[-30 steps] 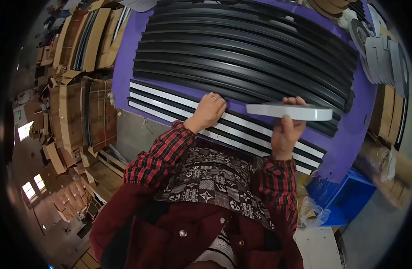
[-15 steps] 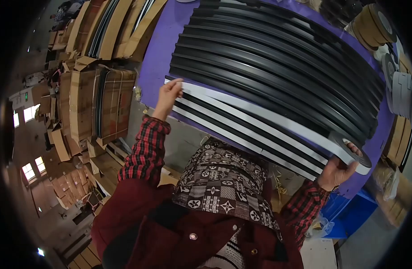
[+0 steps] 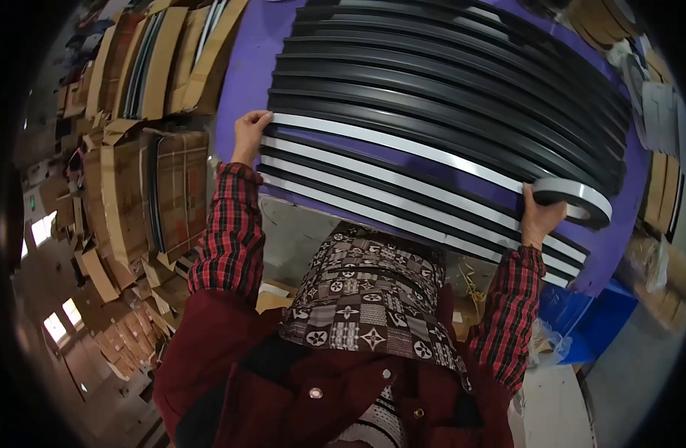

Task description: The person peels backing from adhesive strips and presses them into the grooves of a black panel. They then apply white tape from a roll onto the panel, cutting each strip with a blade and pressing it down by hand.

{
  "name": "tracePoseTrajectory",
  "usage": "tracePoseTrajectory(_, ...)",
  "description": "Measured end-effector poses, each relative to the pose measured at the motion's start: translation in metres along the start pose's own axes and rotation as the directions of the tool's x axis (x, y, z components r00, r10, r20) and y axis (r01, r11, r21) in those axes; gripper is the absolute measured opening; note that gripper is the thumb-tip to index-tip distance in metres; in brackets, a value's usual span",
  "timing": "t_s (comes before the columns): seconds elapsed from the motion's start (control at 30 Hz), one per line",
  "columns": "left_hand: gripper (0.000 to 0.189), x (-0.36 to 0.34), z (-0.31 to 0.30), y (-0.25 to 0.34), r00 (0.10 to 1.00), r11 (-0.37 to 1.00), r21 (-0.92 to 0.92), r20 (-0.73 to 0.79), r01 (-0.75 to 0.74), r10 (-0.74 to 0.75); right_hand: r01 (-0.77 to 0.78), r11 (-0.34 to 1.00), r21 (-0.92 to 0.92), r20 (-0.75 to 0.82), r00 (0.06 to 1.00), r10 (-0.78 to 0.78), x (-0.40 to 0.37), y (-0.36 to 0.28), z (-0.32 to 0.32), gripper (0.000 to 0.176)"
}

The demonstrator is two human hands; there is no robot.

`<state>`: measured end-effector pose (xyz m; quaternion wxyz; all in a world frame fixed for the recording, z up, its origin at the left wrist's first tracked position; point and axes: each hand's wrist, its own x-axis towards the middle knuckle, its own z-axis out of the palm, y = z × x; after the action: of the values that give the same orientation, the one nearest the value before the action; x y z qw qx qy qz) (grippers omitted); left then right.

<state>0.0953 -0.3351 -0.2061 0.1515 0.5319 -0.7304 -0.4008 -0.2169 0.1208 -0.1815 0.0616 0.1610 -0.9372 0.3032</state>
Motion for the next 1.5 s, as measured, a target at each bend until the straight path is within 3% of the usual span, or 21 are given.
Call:
tracePoseTrajectory(0.03,0.017,0.003,-0.002,-0.005,1.0,1.0,-0.01,0.011,-0.025,0.025,-0.037,0.999,0.01,-0.006,0.999,0.037,0.001,0.015,0.008,0.051)
tracePoseTrajectory(0.1,0.018,-0.001,-0.003,0.001,0.998,0.999,-0.051,0.063,0.015,-0.012,0.11,0.957,-0.269,-0.038,0.991,-0.125,-0.002,0.017,0.009,0.049)
tracePoseTrajectory(0.5,0.022,0.005,-0.001,-0.014,0.996,0.985,-0.151,0.024,0.085,-0.082,0.16,0.9,-0.406,-0.095,0.972,-0.216,-0.01,0.015,0.018,0.055)
tracePoseTrajectory(0.6,0.034,0.0,-0.004,-0.006,0.999,0.995,-0.089,-0.003,0.047,-0.047,0.174,0.891,-0.419,-0.087,0.969,-0.23,-0.011,0.014,0.019,0.053)
tracePoseTrajectory(0.67,0.047,-0.013,-0.005,0.019,0.978,0.911,0.404,-0.206,0.085,0.001,0.255,0.884,-0.391,-0.055,0.953,-0.299,-0.009,0.015,0.017,0.054)
tracePoseTrajectory(0.73,0.055,-0.016,-0.002,0.02,0.954,0.901,0.428,-0.292,0.064,0.071,0.226,0.92,-0.319,0.009,0.972,-0.235,-0.003,0.007,0.01,0.055)
tracePoseTrajectory(0.77,0.043,-0.015,0.008,0.025,0.936,0.832,0.554,-0.309,0.031,0.171,0.219,0.935,-0.28,0.025,0.975,-0.221,-0.002,0.0,0.005,0.054)
tracePoseTrajectory(0.8,0.035,-0.021,0.036,0.04,0.934,0.852,0.498,-0.201,-0.161,0.295,0.165,0.967,-0.197,0.077,0.985,-0.152,-0.002,-0.008,0.001,0.057)
tracePoseTrajectory(0.83,0.028,-0.038,0.076,0.064,0.902,0.839,0.424,-0.105,-0.341,0.419,0.157,0.969,-0.191,0.07,0.987,-0.146,-0.003,-0.009,-0.004,0.057)
tracePoseTrajectory(0.87,0.014,-0.084,0.128,0.118,0.847,0.838,0.172,-0.031,-0.518,0.53,0.139,0.989,-0.045,0.078,0.988,-0.135,-0.004,-0.011,-0.008,0.059)
tracePoseTrajectory(0.9,0.011,-0.12,0.174,0.151,0.732,0.729,0.083,0.148,-0.68,0.665,0.118,0.988,0.103,0.088,0.988,-0.127,-0.006,-0.015,-0.013,0.061)
tracePoseTrajectory(0.93,0.014,-0.155,0.214,0.183,0.523,0.554,-0.039,0.278,-0.832,0.806,-0.302,0.618,0.726,0.255,0.953,0.166,-0.007,-0.022,-0.018,0.056)
tracePoseTrajectory(1.03,0.021,-0.22,0.293,0.222,0.361,0.465,-0.225,0.383,-0.856,0.85,-0.215,-0.045,0.976,0.219,0.934,0.283,0.005,-0.01,-0.046,0.042)
tracePoseTrajectory(1.1,0.026,-0.227,0.304,0.219,0.371,0.406,-0.011,0.387,-0.914,0.844,-0.055,-0.264,0.963,0.145,0.932,0.333,0.022,0.021,-0.094,0.038)
tracePoseTrajectory(1.17,0.031,-0.229,0.301,0.221,0.363,0.397,0.01,0.432,-0.918,0.826,0.014,-0.115,0.993,0.046,0.862,0.505,0.043,0.078,-0.136,0.038)
tracePoseTrajectory(1.23,0.034,-0.227,0.301,0.217,0.33,0.352,0.032,0.436,-0.936,0.837,-0.065,0.487,0.871,-0.233,0.819,0.525,0.065,0.14,-0.151,0.035)
tracePoseTrajectory(1.27,0.034,-0.227,0.302,0.216,0.321,0.336,0.048,0.446,-0.941,0.835,-0.273,0.695,0.666,-0.193,0.836,0.513,0.07,0.164,-0.154,0.042)
tracePoseTrajectory(1.3,0.035,-0.227,0.303,0.216,0.313,0.317,0.069,0.453,-0.946,0.835,-0.262,0.835,0.483,-0.248,0.874,0.418,0.075,0.184,-0.149,0.046)
tracePoseTrajectory(1.33,0.036,-0.225,0.303,0.215,0.315,0.323,0.07,0.487,-0.944,0.815,-0.237,0.932,0.276,-0.273,0.91,0.312,0.08,0.197,-0.144,0.05)
tracePoseTrajectory(1.43,0.038,-0.224,0.303,0.214,0.304,0.308,0.077,0.503,-0.948,0.809,-0.147,0.981,-0.13,-0.181,0.976,0.122,0.087,0.22,-0.13,0.054)
tracePoseTrajectory(1.5,0.04,-0.223,0.303,0.215,0.304,0.306,0.082,0.507,-0.948,0.807,-0.169,0.966,-0.197,-0.178,0.975,0.134,0.085,0.234,-0.114,0.055)
